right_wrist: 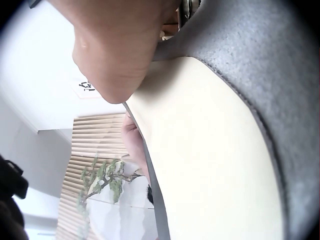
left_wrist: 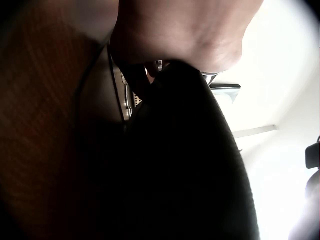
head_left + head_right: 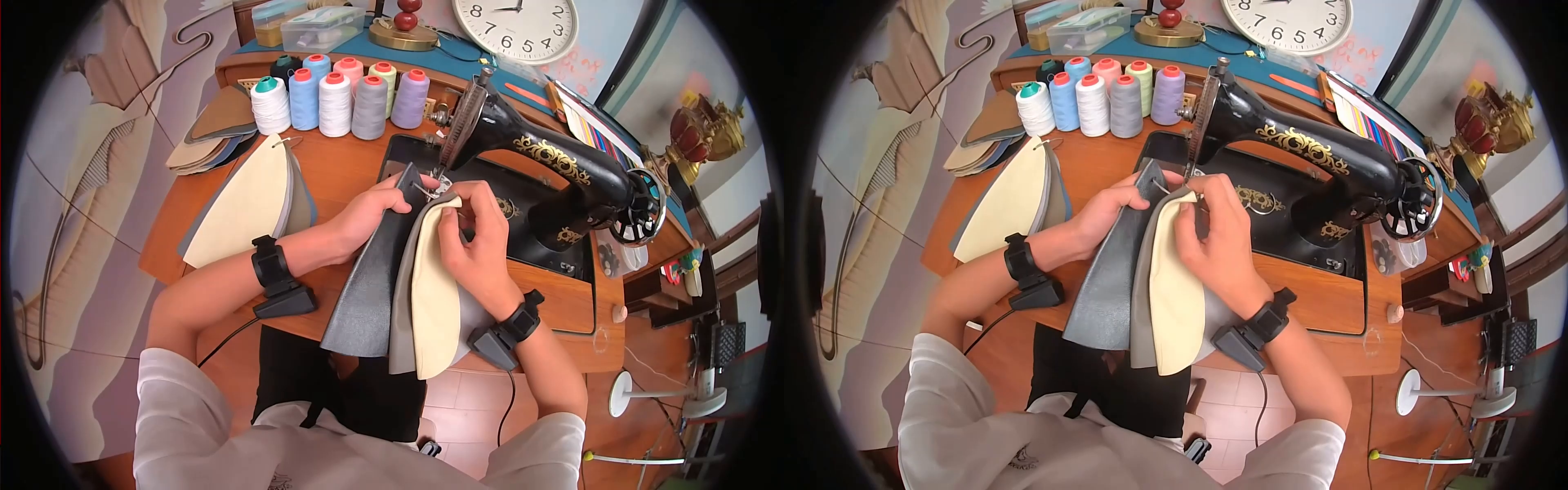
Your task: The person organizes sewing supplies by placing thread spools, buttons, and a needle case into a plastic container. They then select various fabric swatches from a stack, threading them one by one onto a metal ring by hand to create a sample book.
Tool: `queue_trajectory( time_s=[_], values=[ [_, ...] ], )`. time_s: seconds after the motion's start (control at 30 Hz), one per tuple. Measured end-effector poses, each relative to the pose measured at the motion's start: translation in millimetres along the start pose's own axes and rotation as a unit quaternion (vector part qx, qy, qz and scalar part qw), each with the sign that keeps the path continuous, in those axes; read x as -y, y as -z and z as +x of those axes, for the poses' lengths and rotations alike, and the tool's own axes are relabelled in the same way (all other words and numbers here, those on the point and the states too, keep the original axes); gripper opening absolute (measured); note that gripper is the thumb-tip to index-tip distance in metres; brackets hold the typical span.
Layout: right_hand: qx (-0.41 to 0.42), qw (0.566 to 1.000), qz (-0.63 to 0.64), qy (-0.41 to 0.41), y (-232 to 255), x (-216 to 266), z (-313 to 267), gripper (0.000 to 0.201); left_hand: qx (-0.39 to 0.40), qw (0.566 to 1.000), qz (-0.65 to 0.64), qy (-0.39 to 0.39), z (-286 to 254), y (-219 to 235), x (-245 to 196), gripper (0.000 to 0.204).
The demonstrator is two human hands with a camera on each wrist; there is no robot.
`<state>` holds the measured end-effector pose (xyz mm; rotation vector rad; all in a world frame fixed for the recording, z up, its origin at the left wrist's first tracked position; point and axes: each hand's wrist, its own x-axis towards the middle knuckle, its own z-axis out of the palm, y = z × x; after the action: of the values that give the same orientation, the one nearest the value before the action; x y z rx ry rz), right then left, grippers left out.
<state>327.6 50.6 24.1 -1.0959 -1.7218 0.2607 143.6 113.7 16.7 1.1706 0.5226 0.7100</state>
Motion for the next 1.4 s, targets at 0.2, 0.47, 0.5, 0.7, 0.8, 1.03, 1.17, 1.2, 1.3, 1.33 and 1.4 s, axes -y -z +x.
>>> queue_trajectory(
  time_s=[0.2, 0.47, 0.5, 0.7, 0.8, 1.03, 1.17, 1.2, 1.3, 1.33, 1.4],
  values=[
    [0.006, 1.0, -0.017, 0.022, -2, -6, -1, 0.018, -0.011, 0.997, -0.053, 0.063, -6, 0, 0, 0.056],
    [0.012, 1.0, 0.011, -0.003, -4, -9, -2, 0.018, -0.006, 0.996, -0.071, 0.048, -8, 0, 0, 0.061],
    [0.012, 1.0, 0.012, -0.003, -4, -9, -2, 0.018, -0.006, 0.996, -0.071, 0.048, -8, 0, 0, 0.061],
    [0.011, 1.0, 0.021, 0.001, -3, -8, -1, 0.018, 0.004, 0.997, -0.068, 0.047, -9, 1, -1, 0.066],
    [0.026, 1.0, 0.005, 0.012, 0, -4, 0, 0.018, -0.002, 0.998, -0.061, 0.03, -8, 1, 0, 0.066],
    [0.028, 0.999, -0.006, 0.027, -1, -1, 0, 0.018, -0.014, 0.997, -0.071, 0.036, -10, 0, 0, 0.065],
    [0.013, 0.998, -0.042, 0.047, -1, 3, 2, 0.018, -0.029, 0.999, -0.017, 0.009, -11, -4, -1, 0.065],
    [0.012, 0.998, -0.043, 0.048, 0, 3, 3, 0.018, -0.029, 0.999, -0.017, 0.008, -11, -4, 0, 0.065],
    [0.01, 0.996, -0.076, 0.043, 1, 2, 3, 0.018, -0.044, 0.999, -0.011, -0.014, -9, -2, 3, 0.06],
    [0.001, 0.994, -0.096, 0.054, 2, -1, 3, 0.019, -0.05, 0.997, -0.058, -0.011, -8, -1, 3, 0.055],
    [-0.008, 0.991, -0.116, 0.065, 2, -2, 3, 0.02, -0.055, 0.993, -0.105, -0.008, -8, 0, 3, 0.05]
  ],
)
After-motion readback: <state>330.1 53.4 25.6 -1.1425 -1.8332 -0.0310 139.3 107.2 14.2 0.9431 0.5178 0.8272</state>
